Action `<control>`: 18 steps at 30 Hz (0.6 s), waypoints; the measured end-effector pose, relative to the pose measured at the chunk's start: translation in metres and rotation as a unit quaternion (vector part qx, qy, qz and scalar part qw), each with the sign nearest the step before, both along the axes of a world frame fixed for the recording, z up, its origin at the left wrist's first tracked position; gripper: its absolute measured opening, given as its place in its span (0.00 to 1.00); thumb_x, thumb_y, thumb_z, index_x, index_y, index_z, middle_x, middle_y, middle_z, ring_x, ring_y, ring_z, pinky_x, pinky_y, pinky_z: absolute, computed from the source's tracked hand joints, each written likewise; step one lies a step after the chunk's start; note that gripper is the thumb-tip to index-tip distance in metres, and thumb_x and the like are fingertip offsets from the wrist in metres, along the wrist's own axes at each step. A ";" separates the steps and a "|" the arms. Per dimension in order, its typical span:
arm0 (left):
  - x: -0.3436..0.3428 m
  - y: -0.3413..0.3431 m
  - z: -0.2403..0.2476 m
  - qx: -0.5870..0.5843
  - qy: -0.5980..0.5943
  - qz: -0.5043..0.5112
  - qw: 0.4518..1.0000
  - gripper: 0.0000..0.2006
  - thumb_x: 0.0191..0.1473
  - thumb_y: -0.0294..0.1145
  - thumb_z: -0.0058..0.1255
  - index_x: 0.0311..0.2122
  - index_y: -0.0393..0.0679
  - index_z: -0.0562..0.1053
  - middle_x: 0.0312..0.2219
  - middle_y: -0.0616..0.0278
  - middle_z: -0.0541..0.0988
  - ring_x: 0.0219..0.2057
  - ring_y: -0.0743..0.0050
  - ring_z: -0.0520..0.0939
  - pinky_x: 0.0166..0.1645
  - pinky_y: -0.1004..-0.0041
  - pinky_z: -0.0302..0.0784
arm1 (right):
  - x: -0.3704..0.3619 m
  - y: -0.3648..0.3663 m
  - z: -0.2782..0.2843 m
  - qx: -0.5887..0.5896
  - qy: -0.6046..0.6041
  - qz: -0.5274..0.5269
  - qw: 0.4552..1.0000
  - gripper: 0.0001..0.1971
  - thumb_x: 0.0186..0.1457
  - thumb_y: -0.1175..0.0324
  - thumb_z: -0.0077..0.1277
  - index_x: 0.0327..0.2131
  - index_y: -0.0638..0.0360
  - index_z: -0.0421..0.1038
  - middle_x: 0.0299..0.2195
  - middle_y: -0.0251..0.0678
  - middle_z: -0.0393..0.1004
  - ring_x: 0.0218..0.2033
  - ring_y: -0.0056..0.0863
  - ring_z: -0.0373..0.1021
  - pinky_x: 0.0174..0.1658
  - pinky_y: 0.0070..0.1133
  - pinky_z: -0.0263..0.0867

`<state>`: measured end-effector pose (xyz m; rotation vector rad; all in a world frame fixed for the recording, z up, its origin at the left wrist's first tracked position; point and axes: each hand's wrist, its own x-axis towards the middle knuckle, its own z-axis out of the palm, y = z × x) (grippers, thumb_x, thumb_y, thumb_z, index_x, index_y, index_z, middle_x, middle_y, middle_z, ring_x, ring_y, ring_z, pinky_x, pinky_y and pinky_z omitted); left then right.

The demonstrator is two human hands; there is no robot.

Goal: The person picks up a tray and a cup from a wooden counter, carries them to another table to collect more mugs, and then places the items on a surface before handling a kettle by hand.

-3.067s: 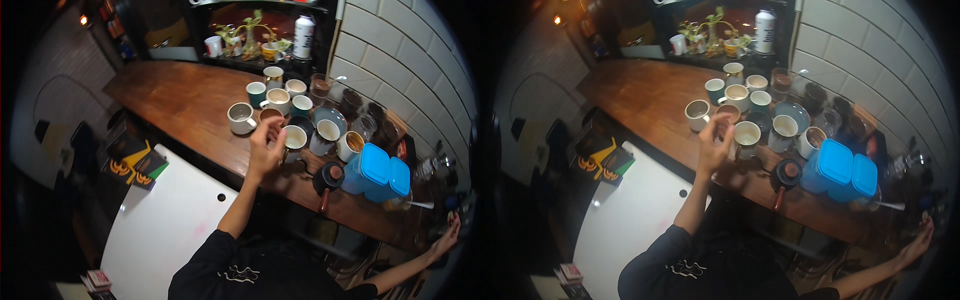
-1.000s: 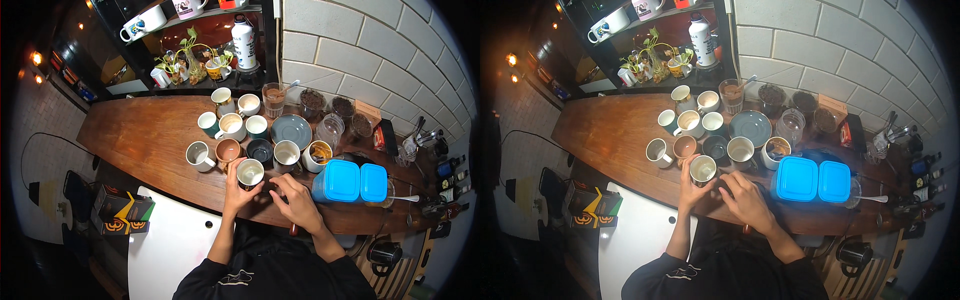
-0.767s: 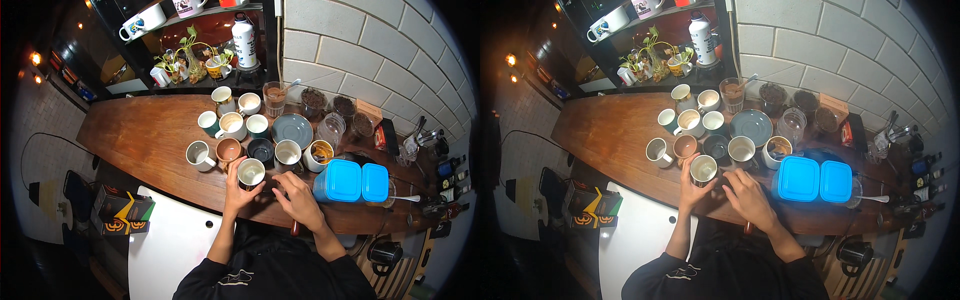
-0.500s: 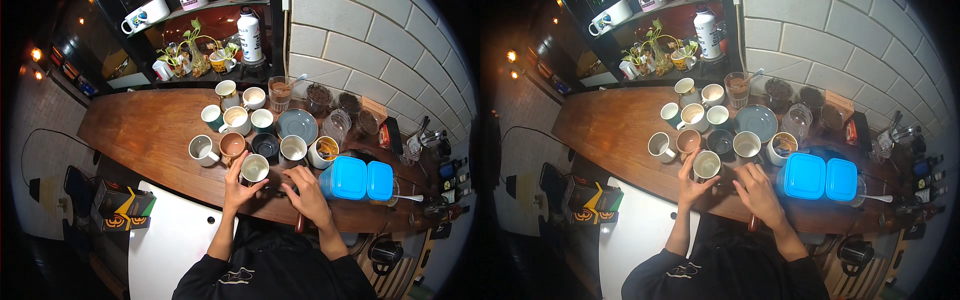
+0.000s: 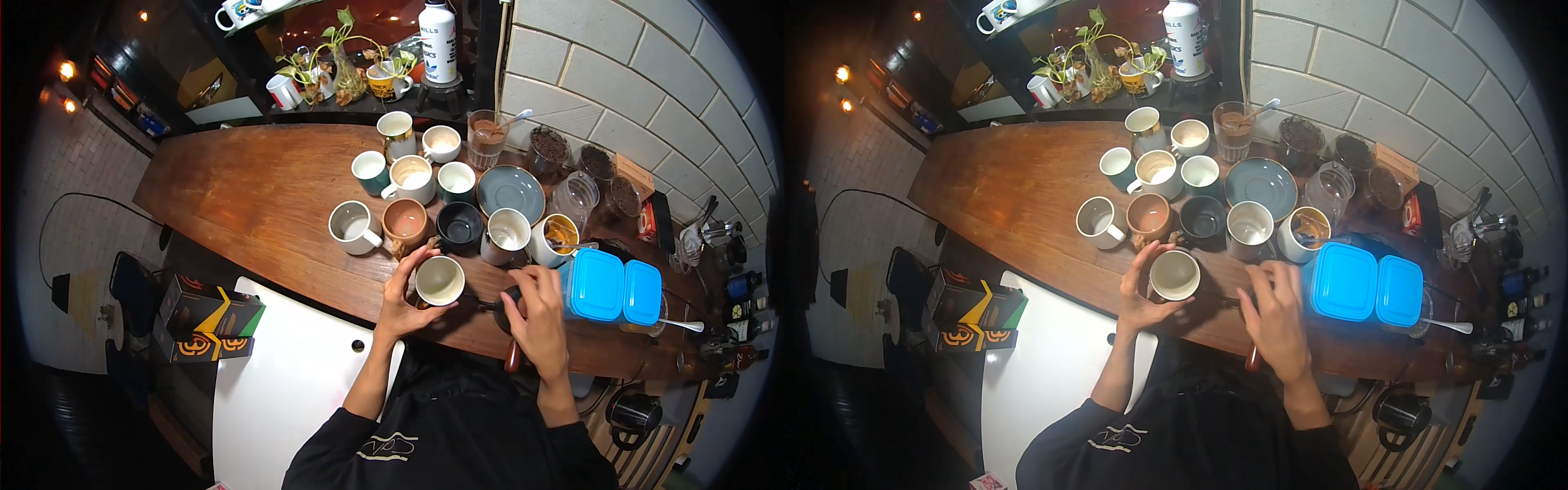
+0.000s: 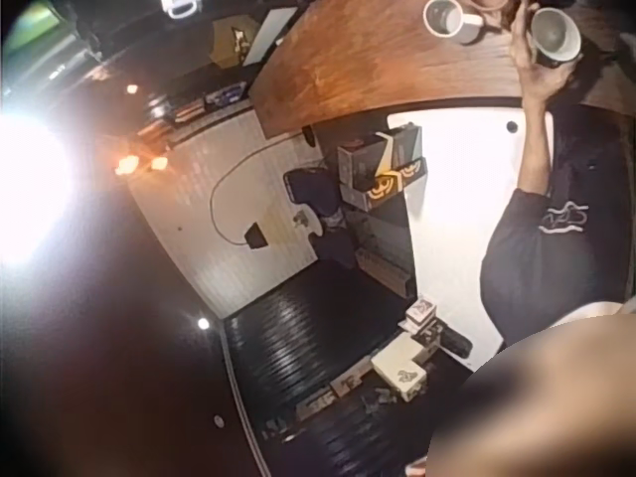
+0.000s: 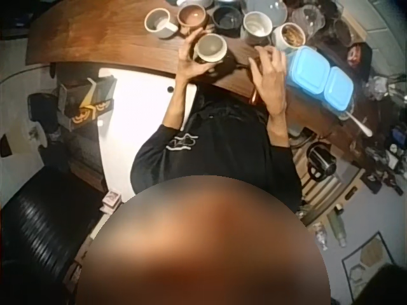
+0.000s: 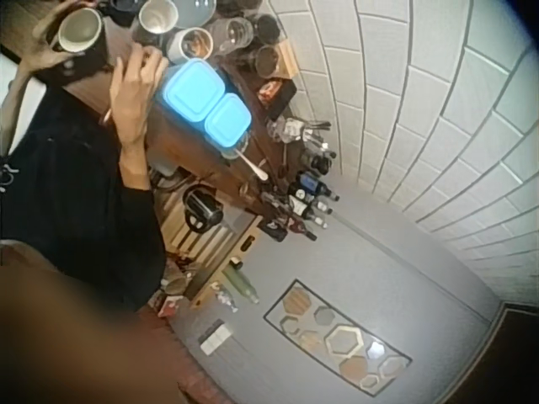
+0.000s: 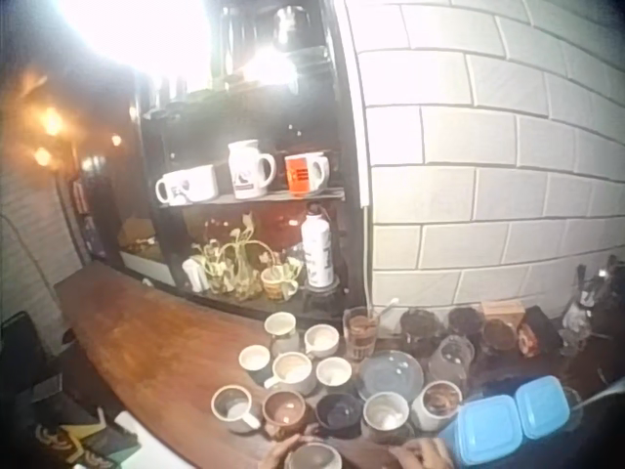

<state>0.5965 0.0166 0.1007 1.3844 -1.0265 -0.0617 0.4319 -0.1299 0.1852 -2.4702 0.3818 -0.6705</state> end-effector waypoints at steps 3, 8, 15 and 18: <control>0.001 0.002 -0.003 0.001 0.012 -0.008 1.000 0.44 0.30 0.26 0.69 0.57 0.37 0.59 0.47 0.50 0.73 0.50 0.60 0.74 0.54 0.67 0.69 | -0.020 0.014 0.003 -0.042 0.068 -0.106 0.991 0.25 0.44 0.73 0.58 0.48 0.66 0.64 0.36 0.46 0.59 0.37 0.42 0.60 0.39 0.35 0.59; -0.004 -0.004 -0.011 -0.010 0.037 -0.033 0.999 0.44 0.30 0.25 0.66 0.57 0.36 0.58 0.47 0.50 0.72 0.51 0.61 0.73 0.55 0.68 0.68 | -0.041 0.040 -0.002 0.015 0.172 -0.117 0.978 0.36 0.44 0.68 0.60 0.56 0.62 0.54 0.35 0.46 0.57 0.36 0.43 0.60 0.36 0.35 0.61; -0.003 -0.006 -0.017 -0.002 0.017 0.006 1.000 0.43 0.28 0.23 0.68 0.54 0.36 0.60 0.46 0.50 0.72 0.49 0.59 0.74 0.53 0.67 0.69 | -0.043 0.048 -0.017 0.005 0.223 -0.158 0.962 0.40 0.48 0.71 0.54 0.62 0.56 0.42 0.23 0.50 0.70 0.23 0.49 0.69 0.25 0.38 0.63; -0.004 -0.007 -0.012 0.013 0.001 0.018 1.000 0.40 0.27 0.24 0.68 0.52 0.36 0.63 0.46 0.49 0.73 0.48 0.57 0.75 0.52 0.67 0.69 | -0.045 0.054 -0.029 0.020 0.174 -0.170 0.970 0.39 0.50 0.74 0.50 0.63 0.58 0.39 0.21 0.52 0.72 0.20 0.52 0.69 0.25 0.41 0.62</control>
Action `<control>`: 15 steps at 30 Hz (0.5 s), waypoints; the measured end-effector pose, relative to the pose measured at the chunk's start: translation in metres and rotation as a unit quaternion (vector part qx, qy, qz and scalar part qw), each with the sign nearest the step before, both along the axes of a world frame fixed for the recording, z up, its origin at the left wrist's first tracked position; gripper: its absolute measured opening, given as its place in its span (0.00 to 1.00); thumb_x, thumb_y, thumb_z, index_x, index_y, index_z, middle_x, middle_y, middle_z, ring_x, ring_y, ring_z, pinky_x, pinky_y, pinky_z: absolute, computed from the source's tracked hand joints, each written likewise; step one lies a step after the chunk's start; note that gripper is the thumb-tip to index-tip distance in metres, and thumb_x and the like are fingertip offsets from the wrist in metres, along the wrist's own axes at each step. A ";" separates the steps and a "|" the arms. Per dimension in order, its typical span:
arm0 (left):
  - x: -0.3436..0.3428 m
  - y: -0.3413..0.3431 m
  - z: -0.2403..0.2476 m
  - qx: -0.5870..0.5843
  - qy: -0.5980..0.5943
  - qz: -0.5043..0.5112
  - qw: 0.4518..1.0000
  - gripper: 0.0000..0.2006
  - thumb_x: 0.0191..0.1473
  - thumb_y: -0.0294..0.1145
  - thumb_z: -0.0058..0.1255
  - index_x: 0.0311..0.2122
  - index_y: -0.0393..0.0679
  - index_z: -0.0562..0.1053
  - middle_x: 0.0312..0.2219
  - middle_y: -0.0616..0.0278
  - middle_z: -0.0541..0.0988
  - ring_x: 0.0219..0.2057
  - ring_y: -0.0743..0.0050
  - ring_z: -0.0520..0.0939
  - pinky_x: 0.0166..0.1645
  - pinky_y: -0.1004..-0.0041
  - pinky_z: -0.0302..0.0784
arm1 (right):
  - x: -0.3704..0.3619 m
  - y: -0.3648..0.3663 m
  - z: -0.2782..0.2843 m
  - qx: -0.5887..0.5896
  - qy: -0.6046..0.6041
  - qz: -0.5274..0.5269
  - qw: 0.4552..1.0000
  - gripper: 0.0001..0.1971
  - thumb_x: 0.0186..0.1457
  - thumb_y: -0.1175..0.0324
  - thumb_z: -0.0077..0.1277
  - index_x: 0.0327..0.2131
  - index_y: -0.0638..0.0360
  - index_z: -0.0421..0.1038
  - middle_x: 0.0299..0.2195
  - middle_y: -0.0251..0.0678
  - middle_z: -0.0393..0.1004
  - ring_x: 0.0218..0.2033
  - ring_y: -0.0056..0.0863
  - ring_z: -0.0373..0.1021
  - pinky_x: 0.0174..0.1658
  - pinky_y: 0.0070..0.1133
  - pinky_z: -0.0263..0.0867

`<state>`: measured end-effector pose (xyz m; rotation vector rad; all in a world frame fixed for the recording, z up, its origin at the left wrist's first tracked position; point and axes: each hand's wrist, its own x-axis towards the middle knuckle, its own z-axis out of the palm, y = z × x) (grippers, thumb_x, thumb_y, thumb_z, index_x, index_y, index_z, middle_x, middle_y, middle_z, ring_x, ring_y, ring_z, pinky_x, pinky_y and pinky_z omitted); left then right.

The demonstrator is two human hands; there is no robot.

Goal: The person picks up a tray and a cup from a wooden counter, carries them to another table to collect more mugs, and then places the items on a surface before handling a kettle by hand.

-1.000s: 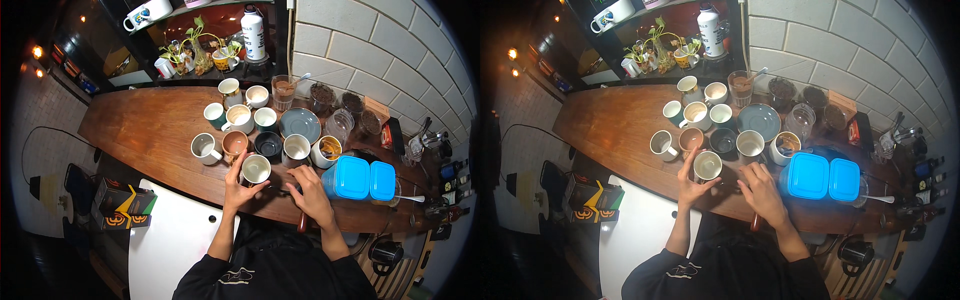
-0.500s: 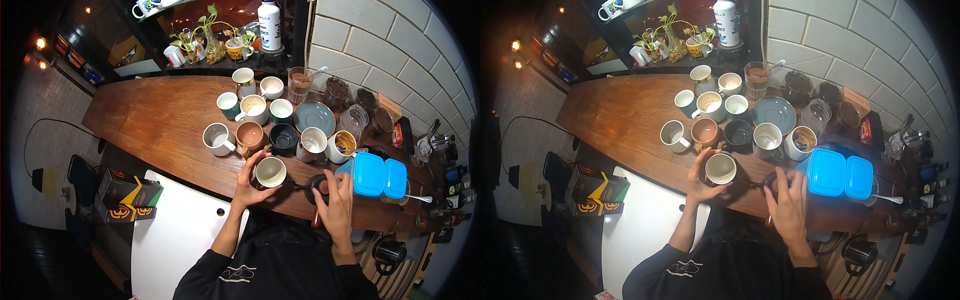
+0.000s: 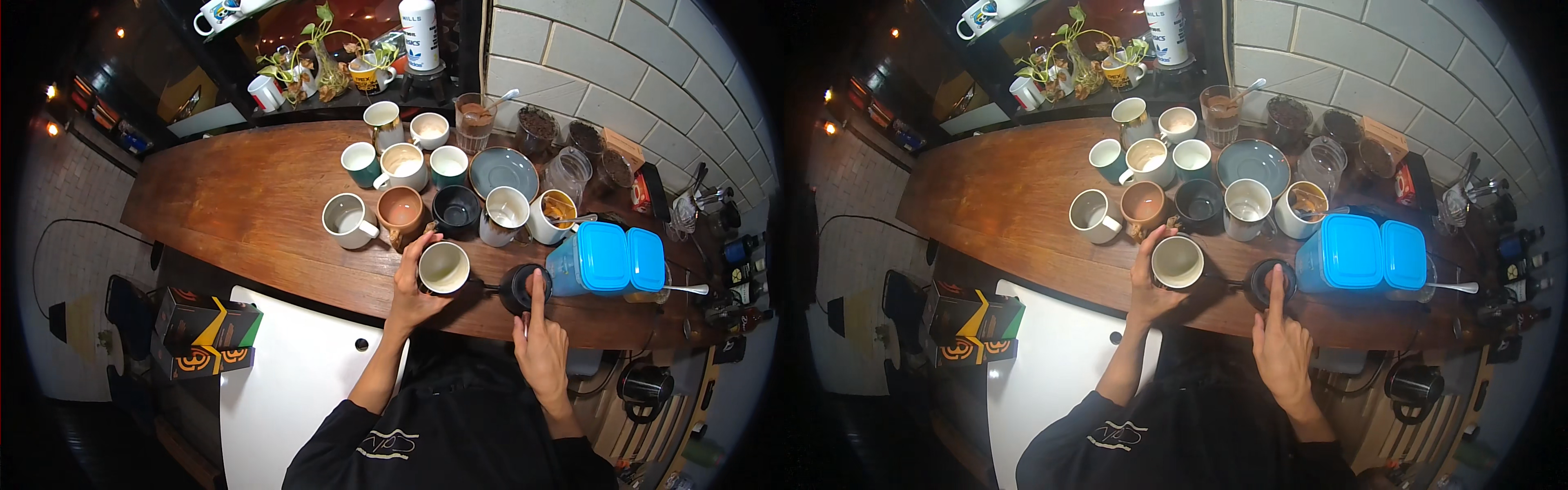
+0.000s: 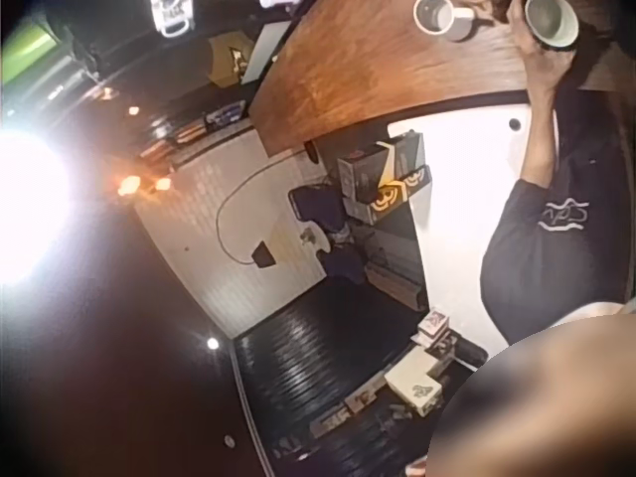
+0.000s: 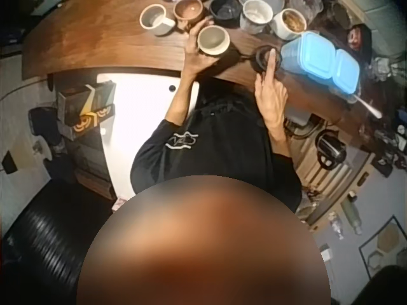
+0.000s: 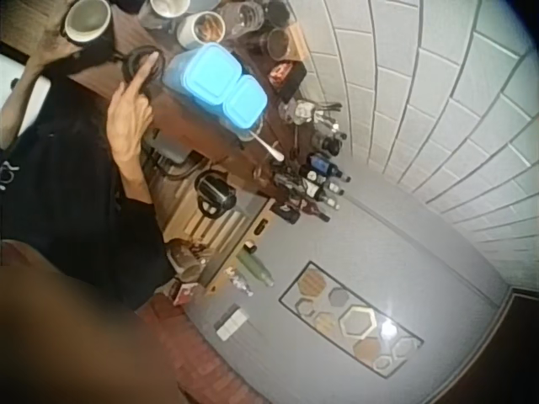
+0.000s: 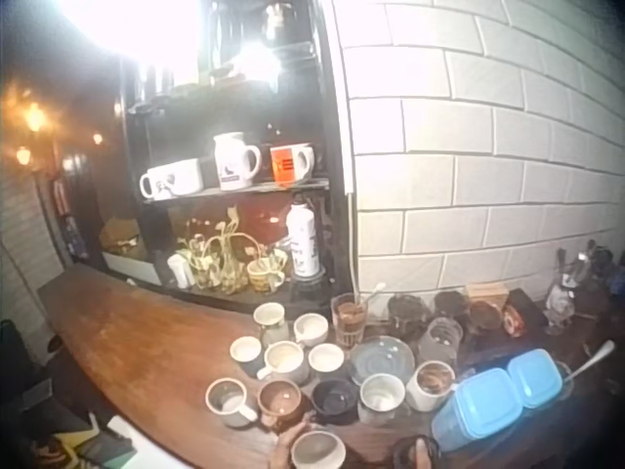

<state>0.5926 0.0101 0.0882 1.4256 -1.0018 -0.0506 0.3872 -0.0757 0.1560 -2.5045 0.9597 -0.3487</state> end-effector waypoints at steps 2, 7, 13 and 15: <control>0.005 0.000 0.003 -0.001 -0.037 0.006 0.999 0.39 0.27 0.25 0.68 0.51 0.36 0.64 0.46 0.49 0.73 0.48 0.56 0.75 0.52 0.66 0.69 | 0.000 0.005 -0.005 -0.001 -0.042 -0.006 0.999 0.39 0.51 0.76 0.48 0.63 0.59 0.38 0.22 0.54 0.72 0.21 0.53 0.68 0.25 0.41 0.62; 0.002 0.013 -0.001 -0.010 -0.059 0.019 0.998 0.36 0.28 0.30 0.68 0.49 0.36 0.67 0.46 0.51 0.73 0.49 0.56 0.75 0.54 0.65 0.68 | 0.006 0.014 -0.004 0.035 -0.063 -0.059 0.996 0.36 0.51 0.78 0.45 0.62 0.58 0.42 0.26 0.54 0.74 0.24 0.52 0.70 0.27 0.40 0.63; 0.001 0.034 0.006 -0.036 -0.114 0.027 0.992 0.33 0.29 0.28 0.66 0.47 0.40 0.68 0.43 0.55 0.75 0.48 0.54 0.74 0.58 0.51 0.59 | 0.006 0.015 -0.016 0.038 -0.124 -0.069 0.989 0.35 0.51 0.80 0.44 0.62 0.54 0.43 0.29 0.57 0.73 0.27 0.54 0.70 0.29 0.40 0.63; 0.001 0.040 0.005 -0.023 -0.124 0.026 0.992 0.33 0.28 0.28 0.66 0.47 0.40 0.69 0.43 0.55 0.75 0.49 0.54 0.74 0.59 0.51 0.58 | 0.007 0.015 -0.019 0.038 -0.171 -0.069 0.982 0.35 0.51 0.81 0.43 0.62 0.53 0.45 0.31 0.58 0.73 0.30 0.55 0.70 0.30 0.40 0.63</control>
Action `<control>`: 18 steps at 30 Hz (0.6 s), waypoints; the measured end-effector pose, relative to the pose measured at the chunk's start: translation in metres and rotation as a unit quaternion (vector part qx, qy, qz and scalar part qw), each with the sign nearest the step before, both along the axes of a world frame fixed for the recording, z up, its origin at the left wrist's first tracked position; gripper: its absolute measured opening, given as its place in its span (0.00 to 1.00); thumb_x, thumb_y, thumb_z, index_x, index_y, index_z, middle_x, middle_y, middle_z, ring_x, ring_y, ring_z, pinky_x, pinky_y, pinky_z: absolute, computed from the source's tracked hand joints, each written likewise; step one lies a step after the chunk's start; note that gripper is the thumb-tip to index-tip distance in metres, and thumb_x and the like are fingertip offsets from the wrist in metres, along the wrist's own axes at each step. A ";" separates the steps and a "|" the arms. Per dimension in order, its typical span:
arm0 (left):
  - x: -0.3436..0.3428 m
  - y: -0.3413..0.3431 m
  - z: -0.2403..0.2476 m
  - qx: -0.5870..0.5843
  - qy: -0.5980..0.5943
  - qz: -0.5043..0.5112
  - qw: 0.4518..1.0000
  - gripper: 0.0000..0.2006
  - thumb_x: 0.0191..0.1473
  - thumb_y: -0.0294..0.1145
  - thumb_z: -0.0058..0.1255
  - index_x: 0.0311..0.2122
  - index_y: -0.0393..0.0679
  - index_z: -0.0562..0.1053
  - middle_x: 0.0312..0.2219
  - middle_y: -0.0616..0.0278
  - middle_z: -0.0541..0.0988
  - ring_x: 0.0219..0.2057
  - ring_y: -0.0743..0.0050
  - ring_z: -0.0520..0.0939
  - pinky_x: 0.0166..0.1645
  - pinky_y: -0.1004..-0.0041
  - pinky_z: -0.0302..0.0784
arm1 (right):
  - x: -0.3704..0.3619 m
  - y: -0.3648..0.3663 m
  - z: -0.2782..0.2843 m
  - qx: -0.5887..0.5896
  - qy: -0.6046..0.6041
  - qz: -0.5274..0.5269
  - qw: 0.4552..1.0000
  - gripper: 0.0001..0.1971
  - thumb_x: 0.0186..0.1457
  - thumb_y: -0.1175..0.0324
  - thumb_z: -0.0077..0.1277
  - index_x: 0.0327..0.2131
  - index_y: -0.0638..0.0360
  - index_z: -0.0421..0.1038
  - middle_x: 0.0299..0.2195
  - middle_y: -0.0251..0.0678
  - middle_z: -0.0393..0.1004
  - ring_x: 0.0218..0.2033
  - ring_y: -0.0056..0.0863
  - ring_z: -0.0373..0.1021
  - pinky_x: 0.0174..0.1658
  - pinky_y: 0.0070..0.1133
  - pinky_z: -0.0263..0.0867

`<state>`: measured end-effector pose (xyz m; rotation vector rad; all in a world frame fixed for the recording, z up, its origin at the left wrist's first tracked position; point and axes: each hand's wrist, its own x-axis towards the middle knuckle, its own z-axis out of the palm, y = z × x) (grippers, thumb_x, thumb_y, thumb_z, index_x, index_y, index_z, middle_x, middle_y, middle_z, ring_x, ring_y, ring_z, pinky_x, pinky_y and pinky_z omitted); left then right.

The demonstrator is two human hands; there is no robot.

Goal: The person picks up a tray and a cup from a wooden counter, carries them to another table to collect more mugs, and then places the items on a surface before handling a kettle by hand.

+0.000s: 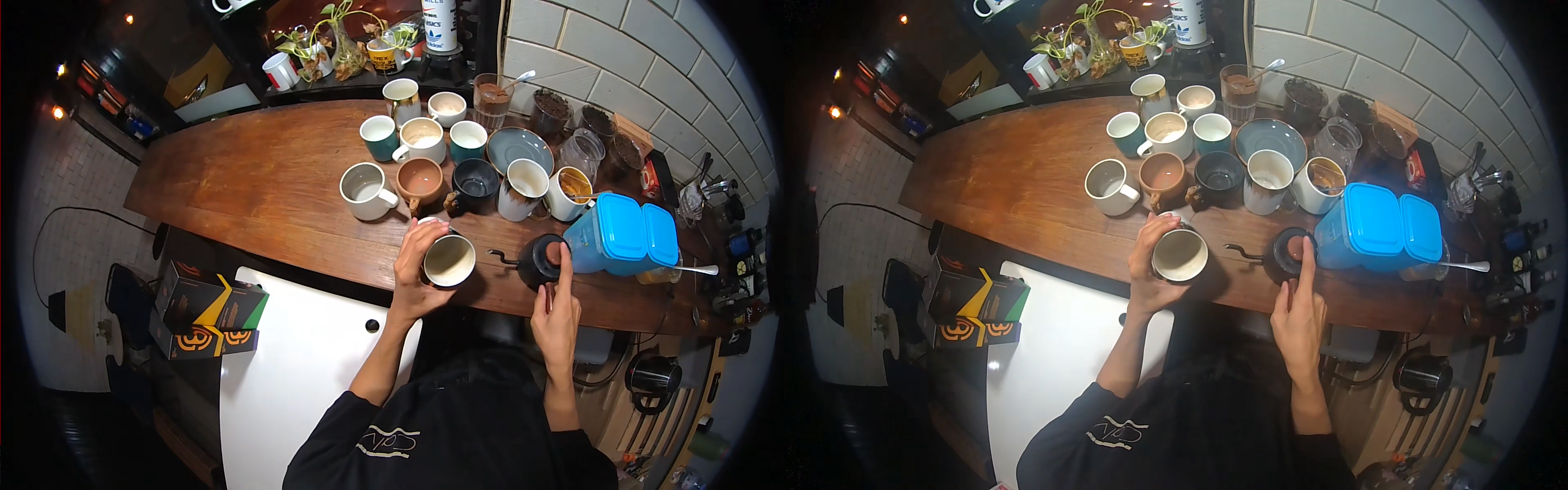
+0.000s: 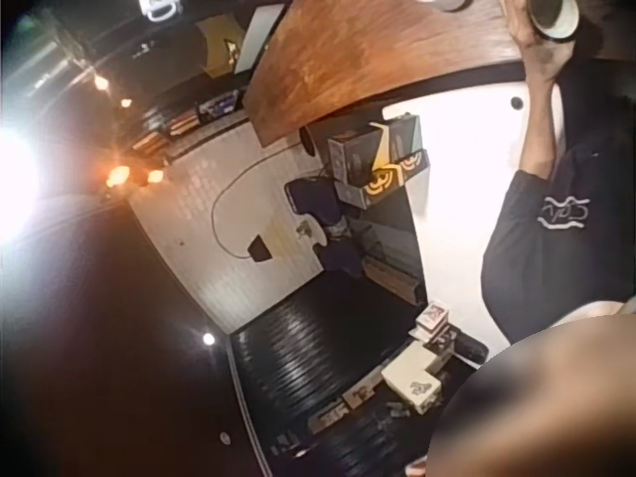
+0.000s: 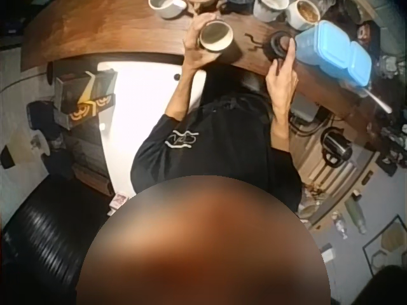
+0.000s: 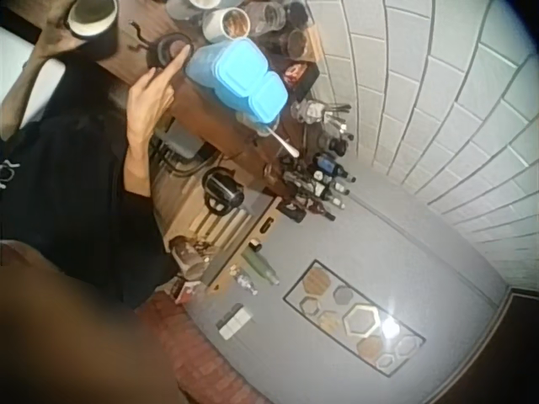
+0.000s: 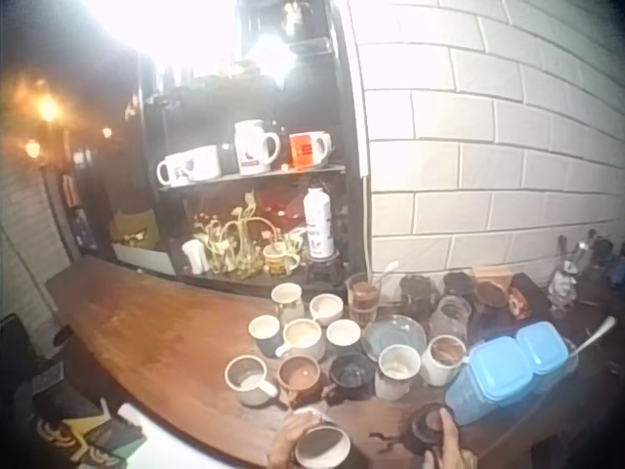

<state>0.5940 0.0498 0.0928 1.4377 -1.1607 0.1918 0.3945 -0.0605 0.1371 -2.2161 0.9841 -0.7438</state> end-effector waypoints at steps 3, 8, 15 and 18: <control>-0.001 0.009 -0.002 0.016 0.002 -0.005 1.000 0.33 0.28 0.27 0.65 0.47 0.41 0.68 0.44 0.56 0.75 0.50 0.54 0.73 0.61 0.50 0.54 | -0.001 0.001 -0.004 0.024 -0.013 -0.003 1.000 0.34 0.51 0.82 0.42 0.61 0.53 0.45 0.32 0.59 0.73 0.32 0.54 0.71 0.32 0.39 0.65; -0.002 0.015 -0.006 0.023 0.003 -0.013 1.000 0.34 0.28 0.26 0.63 0.48 0.41 0.67 0.45 0.55 0.74 0.51 0.53 0.72 0.61 0.51 0.55 | -0.003 0.002 -0.010 0.014 -0.054 -0.003 0.998 0.33 0.51 0.84 0.41 0.61 0.54 0.48 0.34 0.58 0.73 0.36 0.47 0.74 0.38 0.27 0.68; -0.003 0.018 -0.007 0.010 -0.025 -0.026 0.999 0.34 0.28 0.24 0.62 0.48 0.41 0.67 0.45 0.54 0.74 0.50 0.53 0.72 0.58 0.57 0.61 | -0.006 0.000 -0.010 0.027 -0.035 0.004 0.999 0.33 0.51 0.83 0.42 0.61 0.53 0.49 0.41 0.58 0.71 0.38 0.52 0.71 0.38 0.35 0.68; -0.006 0.014 -0.005 -0.007 0.073 -0.045 0.996 0.35 0.28 0.24 0.62 0.49 0.40 0.66 0.44 0.53 0.74 0.47 0.56 0.75 0.53 0.64 0.69 | -0.006 0.000 -0.008 0.017 -0.043 0.007 0.999 0.33 0.50 0.83 0.42 0.60 0.53 0.49 0.40 0.58 0.71 0.38 0.52 0.71 0.38 0.35 0.68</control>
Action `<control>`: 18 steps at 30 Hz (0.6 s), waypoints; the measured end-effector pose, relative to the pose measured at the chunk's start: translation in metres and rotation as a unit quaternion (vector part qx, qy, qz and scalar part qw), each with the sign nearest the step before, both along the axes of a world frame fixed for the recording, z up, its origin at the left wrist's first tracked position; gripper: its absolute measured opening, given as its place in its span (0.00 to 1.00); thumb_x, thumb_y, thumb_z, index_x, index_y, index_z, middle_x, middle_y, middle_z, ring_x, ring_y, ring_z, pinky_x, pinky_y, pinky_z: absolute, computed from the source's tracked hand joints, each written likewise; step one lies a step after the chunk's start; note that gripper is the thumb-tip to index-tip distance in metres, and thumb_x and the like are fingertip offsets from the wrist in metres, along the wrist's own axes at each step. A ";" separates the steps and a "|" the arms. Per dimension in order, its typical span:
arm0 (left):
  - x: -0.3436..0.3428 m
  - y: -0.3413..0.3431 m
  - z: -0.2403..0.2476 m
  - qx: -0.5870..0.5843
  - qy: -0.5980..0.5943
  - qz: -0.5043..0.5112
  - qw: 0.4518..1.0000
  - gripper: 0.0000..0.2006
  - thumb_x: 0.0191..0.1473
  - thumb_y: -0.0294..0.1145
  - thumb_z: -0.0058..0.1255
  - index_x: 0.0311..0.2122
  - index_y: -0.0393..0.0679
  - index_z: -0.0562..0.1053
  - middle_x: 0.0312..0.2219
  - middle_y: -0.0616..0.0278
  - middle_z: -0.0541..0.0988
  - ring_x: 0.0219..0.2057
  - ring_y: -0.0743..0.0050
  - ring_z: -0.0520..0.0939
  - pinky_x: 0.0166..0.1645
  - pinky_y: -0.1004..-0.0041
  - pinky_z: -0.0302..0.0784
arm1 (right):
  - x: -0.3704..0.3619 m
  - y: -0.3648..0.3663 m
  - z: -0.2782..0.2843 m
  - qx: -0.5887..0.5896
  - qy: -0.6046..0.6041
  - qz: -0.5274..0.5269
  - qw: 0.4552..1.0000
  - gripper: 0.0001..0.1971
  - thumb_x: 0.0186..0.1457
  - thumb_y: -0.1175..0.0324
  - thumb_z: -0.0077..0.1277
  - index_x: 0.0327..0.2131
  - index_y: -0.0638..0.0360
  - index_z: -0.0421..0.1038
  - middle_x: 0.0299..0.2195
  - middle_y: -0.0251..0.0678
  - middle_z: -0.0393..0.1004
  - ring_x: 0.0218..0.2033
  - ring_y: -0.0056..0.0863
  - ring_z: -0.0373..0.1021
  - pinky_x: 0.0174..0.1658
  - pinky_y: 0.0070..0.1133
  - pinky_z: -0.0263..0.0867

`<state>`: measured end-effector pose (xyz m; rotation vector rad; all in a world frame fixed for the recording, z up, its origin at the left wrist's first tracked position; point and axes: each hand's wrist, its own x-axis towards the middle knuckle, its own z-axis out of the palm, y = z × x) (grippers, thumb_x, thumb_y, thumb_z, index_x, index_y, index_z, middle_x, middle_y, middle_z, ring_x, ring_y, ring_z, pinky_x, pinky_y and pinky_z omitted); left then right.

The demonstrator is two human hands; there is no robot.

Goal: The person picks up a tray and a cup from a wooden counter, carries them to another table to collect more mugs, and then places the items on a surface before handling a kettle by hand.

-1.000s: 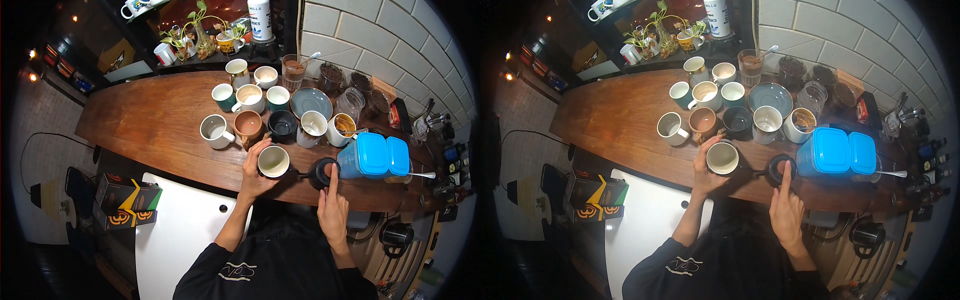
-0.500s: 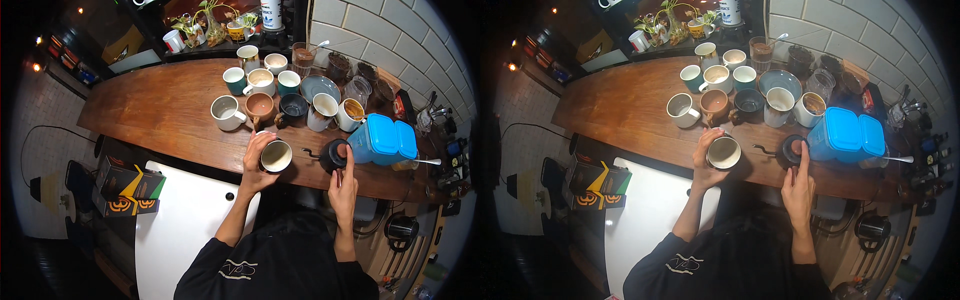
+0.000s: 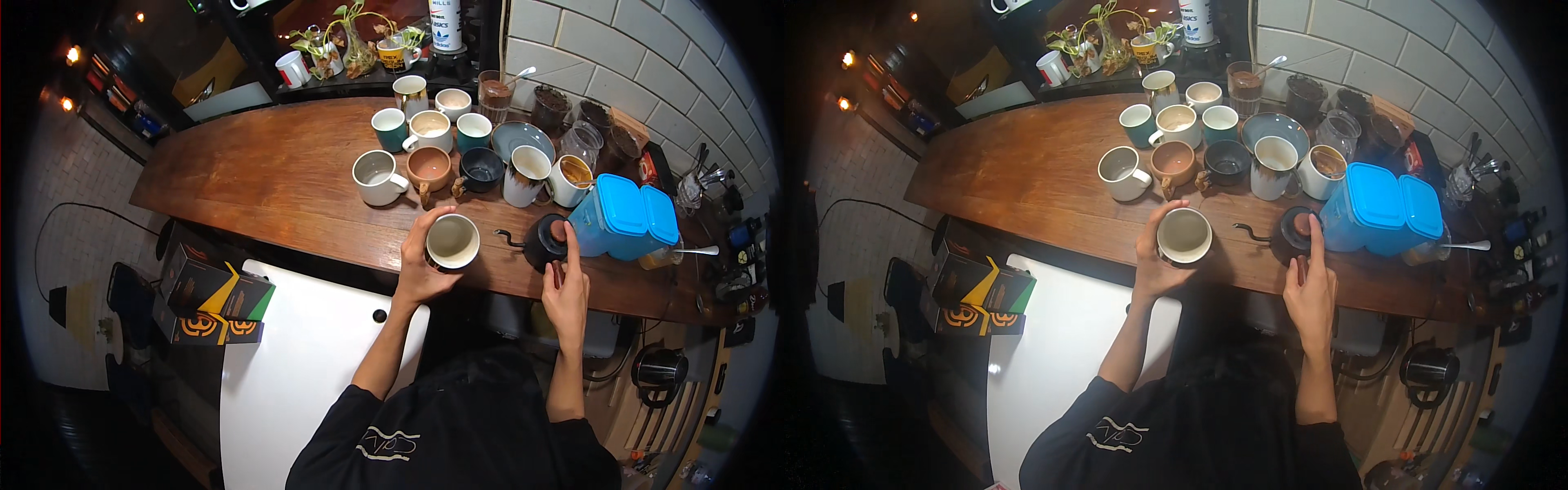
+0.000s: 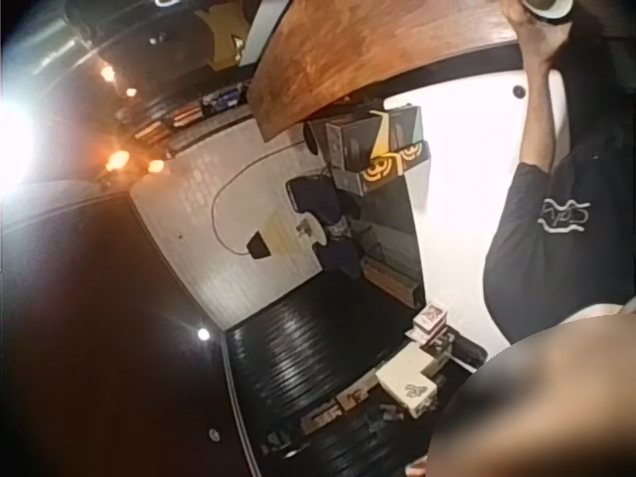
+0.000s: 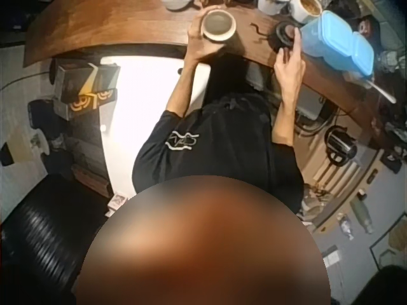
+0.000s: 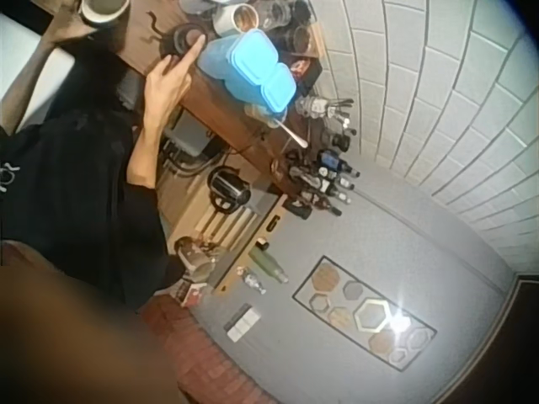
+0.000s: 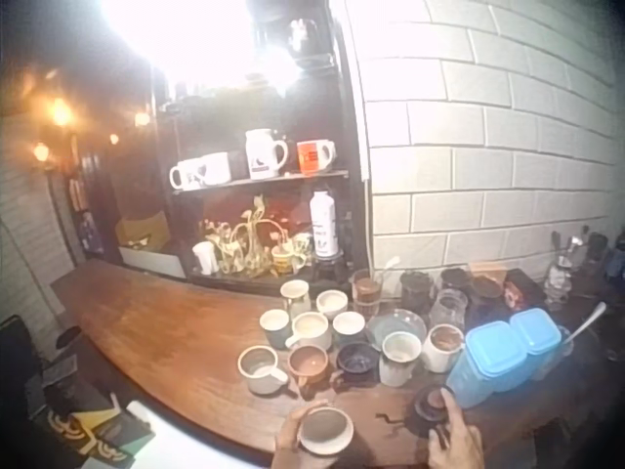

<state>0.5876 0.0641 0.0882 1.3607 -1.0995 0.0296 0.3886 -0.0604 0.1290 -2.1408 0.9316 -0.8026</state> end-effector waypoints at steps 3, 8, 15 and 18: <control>0.000 -0.008 0.008 0.023 0.008 -0.003 1.000 0.38 0.30 0.26 0.66 0.52 0.38 0.63 0.44 0.54 0.74 0.45 0.66 0.77 0.49 0.71 0.72 | 0.000 -0.003 0.001 -0.017 0.001 0.001 1.000 0.33 0.50 0.82 0.43 0.60 0.53 0.50 0.39 0.57 0.72 0.36 0.53 0.71 0.37 0.36 0.67; -0.001 -0.025 0.009 0.054 0.059 -0.019 0.997 0.39 0.31 0.26 0.67 0.52 0.37 0.62 0.42 0.54 0.75 0.44 0.68 0.77 0.50 0.71 0.72 | 0.000 -0.006 -0.001 -0.047 -0.014 0.010 0.999 0.34 0.48 0.82 0.45 0.60 0.54 0.50 0.34 0.56 0.73 0.33 0.53 0.71 0.34 0.39 0.64; -0.002 -0.041 0.007 0.036 0.061 0.005 0.997 0.38 0.33 0.29 0.68 0.51 0.33 0.62 0.40 0.50 0.76 0.42 0.66 0.78 0.47 0.70 0.73 | -0.001 -0.007 -0.003 -0.038 0.036 -0.005 0.999 0.33 0.49 0.79 0.45 0.60 0.53 0.51 0.29 0.55 0.74 0.29 0.52 0.71 0.33 0.41 0.63; -0.004 -0.044 0.008 0.045 0.108 0.006 0.993 0.39 0.34 0.30 0.68 0.52 0.33 0.61 0.42 0.49 0.74 0.44 0.63 0.76 0.49 0.69 0.72 | -0.002 -0.009 -0.004 -0.052 0.023 -0.008 0.998 0.33 0.49 0.79 0.46 0.60 0.52 0.52 0.26 0.54 0.74 0.27 0.52 0.70 0.33 0.42 0.62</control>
